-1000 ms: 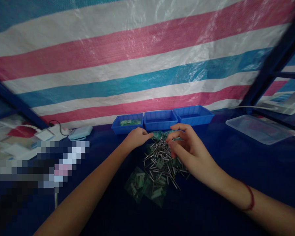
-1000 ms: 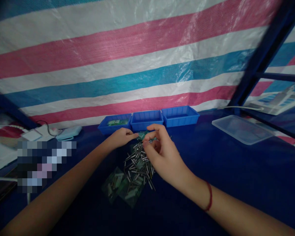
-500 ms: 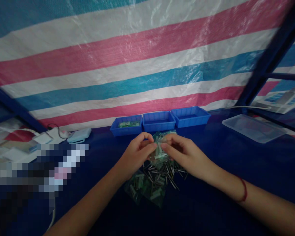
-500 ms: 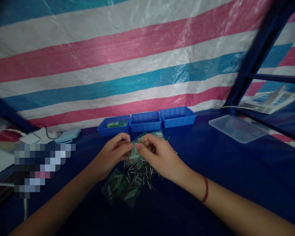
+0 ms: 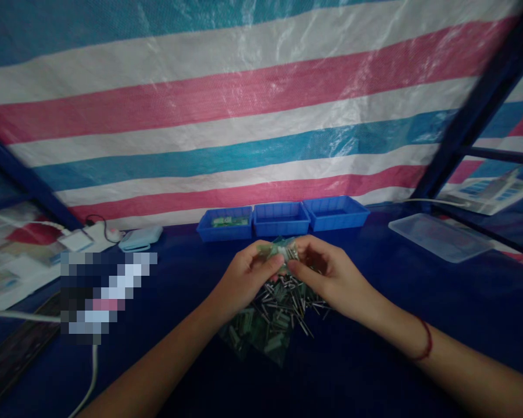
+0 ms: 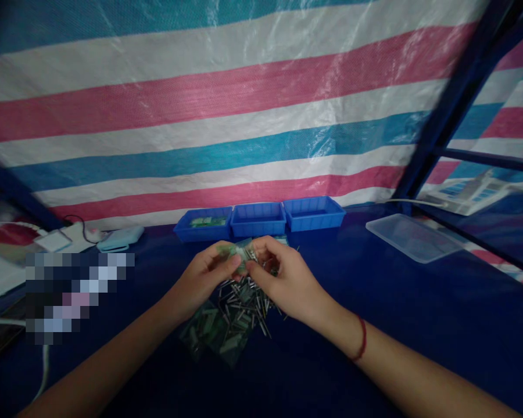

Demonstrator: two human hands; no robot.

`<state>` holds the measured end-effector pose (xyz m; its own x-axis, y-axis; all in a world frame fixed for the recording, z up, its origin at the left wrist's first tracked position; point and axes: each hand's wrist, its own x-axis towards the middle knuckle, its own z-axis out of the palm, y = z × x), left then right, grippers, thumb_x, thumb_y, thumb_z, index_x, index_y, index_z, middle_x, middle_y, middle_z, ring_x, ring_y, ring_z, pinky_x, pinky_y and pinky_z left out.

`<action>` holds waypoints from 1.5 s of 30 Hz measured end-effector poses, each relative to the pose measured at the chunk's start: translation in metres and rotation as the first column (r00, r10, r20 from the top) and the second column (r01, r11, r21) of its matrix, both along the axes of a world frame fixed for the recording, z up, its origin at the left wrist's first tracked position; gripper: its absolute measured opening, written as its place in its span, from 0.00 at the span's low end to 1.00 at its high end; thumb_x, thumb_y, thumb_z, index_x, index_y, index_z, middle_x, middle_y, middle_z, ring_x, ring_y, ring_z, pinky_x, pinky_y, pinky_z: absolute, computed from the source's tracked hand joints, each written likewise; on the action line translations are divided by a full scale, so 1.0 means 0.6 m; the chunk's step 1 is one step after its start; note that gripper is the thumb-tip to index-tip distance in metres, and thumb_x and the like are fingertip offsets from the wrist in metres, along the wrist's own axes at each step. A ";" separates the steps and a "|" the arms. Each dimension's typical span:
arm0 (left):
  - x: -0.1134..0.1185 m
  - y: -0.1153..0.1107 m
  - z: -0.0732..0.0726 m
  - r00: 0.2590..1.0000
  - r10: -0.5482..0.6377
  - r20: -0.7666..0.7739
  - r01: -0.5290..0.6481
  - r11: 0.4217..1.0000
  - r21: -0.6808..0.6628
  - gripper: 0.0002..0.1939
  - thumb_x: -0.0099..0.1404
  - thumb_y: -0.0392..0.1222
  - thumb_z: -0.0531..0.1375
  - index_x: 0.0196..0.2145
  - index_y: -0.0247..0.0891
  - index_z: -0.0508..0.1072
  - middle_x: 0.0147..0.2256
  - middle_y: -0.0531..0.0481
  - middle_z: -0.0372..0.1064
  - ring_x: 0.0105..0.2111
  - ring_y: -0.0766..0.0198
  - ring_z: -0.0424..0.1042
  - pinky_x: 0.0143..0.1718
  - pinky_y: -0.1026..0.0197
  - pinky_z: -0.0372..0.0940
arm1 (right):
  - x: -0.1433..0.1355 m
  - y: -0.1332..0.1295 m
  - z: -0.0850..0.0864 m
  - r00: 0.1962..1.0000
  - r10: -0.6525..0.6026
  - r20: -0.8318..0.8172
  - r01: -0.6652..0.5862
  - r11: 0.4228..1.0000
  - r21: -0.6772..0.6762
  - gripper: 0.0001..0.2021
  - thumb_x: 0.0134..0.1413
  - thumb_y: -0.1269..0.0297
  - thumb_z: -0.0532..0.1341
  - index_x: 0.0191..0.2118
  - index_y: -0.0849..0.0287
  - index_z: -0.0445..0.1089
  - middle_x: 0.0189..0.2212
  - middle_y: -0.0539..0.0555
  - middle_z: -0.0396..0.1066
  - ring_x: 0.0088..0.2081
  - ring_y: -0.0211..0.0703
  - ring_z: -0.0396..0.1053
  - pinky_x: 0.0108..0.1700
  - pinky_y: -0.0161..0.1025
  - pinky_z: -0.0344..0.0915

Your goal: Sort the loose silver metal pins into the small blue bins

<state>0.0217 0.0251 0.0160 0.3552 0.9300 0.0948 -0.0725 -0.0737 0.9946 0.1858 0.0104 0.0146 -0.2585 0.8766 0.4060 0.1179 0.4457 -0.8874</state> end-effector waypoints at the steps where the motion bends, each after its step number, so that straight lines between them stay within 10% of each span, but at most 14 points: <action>1: -0.001 0.002 -0.002 0.999 -0.015 0.051 0.017 0.999 -0.027 0.18 0.57 0.52 0.62 0.36 0.35 0.70 0.31 0.49 0.69 0.31 0.64 0.69 0.32 0.62 0.63 | 0.002 0.001 -0.001 0.999 -0.046 0.021 0.045 0.998 0.053 0.03 0.52 0.69 0.59 0.34 0.59 0.66 0.28 0.50 0.68 0.30 0.38 0.66 0.32 0.39 0.62; 6: -0.004 0.006 -0.005 0.982 -0.125 0.140 0.155 0.959 -0.238 0.31 0.58 0.66 0.53 0.42 0.34 0.70 0.35 0.44 0.70 0.28 0.64 0.70 0.24 0.65 0.61 | 0.010 0.002 0.000 0.980 -0.197 0.039 0.169 0.916 0.364 0.07 0.49 0.76 0.58 0.31 0.56 0.70 0.34 0.51 0.68 0.38 0.40 0.67 0.39 0.41 0.63; 10: -0.001 -0.001 -0.004 0.985 -0.161 0.060 0.169 0.971 -0.167 0.21 0.58 0.56 0.60 0.38 0.34 0.71 0.30 0.48 0.68 0.25 0.68 0.68 0.24 0.67 0.60 | 0.012 -0.001 0.003 0.970 -0.234 0.063 0.191 0.897 0.398 0.10 0.50 0.76 0.56 0.28 0.55 0.72 0.38 0.52 0.65 0.41 0.41 0.66 0.40 0.41 0.62; 17: -0.003 0.000 -0.007 0.989 0.069 -0.129 -0.046 0.984 0.171 0.10 0.63 0.46 0.57 0.36 0.35 0.68 0.29 0.50 0.69 0.26 0.67 0.69 0.28 0.63 0.64 | 0.002 -0.002 0.008 0.988 -0.155 -0.026 0.150 0.979 -0.137 0.13 0.58 0.54 0.53 0.31 0.57 0.66 0.17 0.46 0.61 0.19 0.35 0.59 0.23 0.35 0.57; 22: -0.013 -0.004 -0.005 0.914 0.274 -0.299 -0.004 0.743 0.670 0.07 0.67 0.38 0.53 0.41 0.39 0.67 0.39 0.48 0.69 0.41 0.62 0.69 0.45 0.57 0.63 | -0.008 0.002 0.001 0.984 0.109 -0.142 -0.165 0.858 -0.486 0.32 0.53 0.37 0.44 0.18 0.61 0.65 0.18 0.53 0.65 0.19 0.34 0.60 0.21 0.34 0.55; 27: -0.019 0.001 -0.007 0.886 0.265 -0.379 0.190 0.538 0.821 0.15 0.66 0.30 0.50 0.47 0.43 0.66 0.53 0.44 0.56 0.53 0.57 0.61 0.52 0.51 0.60 | -0.005 -0.002 0.010 0.896 0.020 -0.443 -0.276 0.807 -0.523 0.14 0.49 0.53 0.61 0.34 0.59 0.66 0.24 0.49 0.67 0.24 0.32 0.64 0.24 0.30 0.58; 29: -0.019 0.001 -0.010 0.900 0.224 -0.373 0.184 0.580 0.793 0.20 0.63 0.28 0.52 0.51 0.45 0.64 0.55 0.43 0.55 0.55 0.55 0.59 0.52 0.49 0.60 | -0.001 -0.001 0.012 0.908 -0.005 -0.419 -0.216 0.851 -0.478 0.12 0.46 0.60 0.65 0.36 0.59 0.66 0.26 0.48 0.67 0.24 0.31 0.63 0.24 0.30 0.58; 33: -0.010 -0.006 -0.016 0.981 0.010 -0.193 0.088 0.864 0.495 0.33 0.60 0.33 0.57 0.60 0.46 0.49 0.53 0.41 0.59 0.47 0.55 0.67 0.45 0.51 0.66 | 0.006 0.009 0.005 0.960 -0.048 -0.275 -0.040 0.951 -0.306 0.12 0.49 0.60 0.63 0.37 0.58 0.63 0.23 0.46 0.64 0.21 0.30 0.59 0.22 0.30 0.55; 36: 0.003 -0.010 -0.016 0.991 -0.069 -0.115 0.093 0.972 0.215 0.25 0.61 0.42 0.58 0.55 0.40 0.59 0.42 0.43 0.69 0.36 0.59 0.72 0.38 0.55 0.68 | 0.007 0.012 -0.003 0.987 -0.086 -0.136 0.071 0.991 -0.111 0.10 0.52 0.61 0.61 0.39 0.58 0.62 0.21 0.45 0.62 0.22 0.32 0.59 0.24 0.32 0.56; 40: -0.003 0.021 -0.002 0.984 0.079 -0.158 -0.049 0.982 0.184 0.11 0.58 0.46 0.59 0.36 0.35 0.69 0.33 0.47 0.71 0.29 0.63 0.72 0.32 0.60 0.68 | 0.004 0.004 -0.006 0.987 -0.127 0.095 0.121 0.990 0.070 0.14 0.55 0.62 0.58 0.47 0.56 0.59 0.26 0.47 0.64 0.25 0.34 0.62 0.25 0.34 0.59; 45: -0.096 0.125 0.036 0.813 0.550 -0.190 -0.458 0.807 0.373 0.25 0.56 0.44 0.60 0.49 0.38 0.58 0.28 0.54 0.68 0.26 0.66 0.71 0.28 0.65 0.64 | 0.003 -0.002 -0.002 0.981 -0.113 0.157 0.101 0.992 0.078 0.18 0.57 0.62 0.55 0.52 0.55 0.53 0.39 0.53 0.65 0.28 0.35 0.66 0.25 0.34 0.63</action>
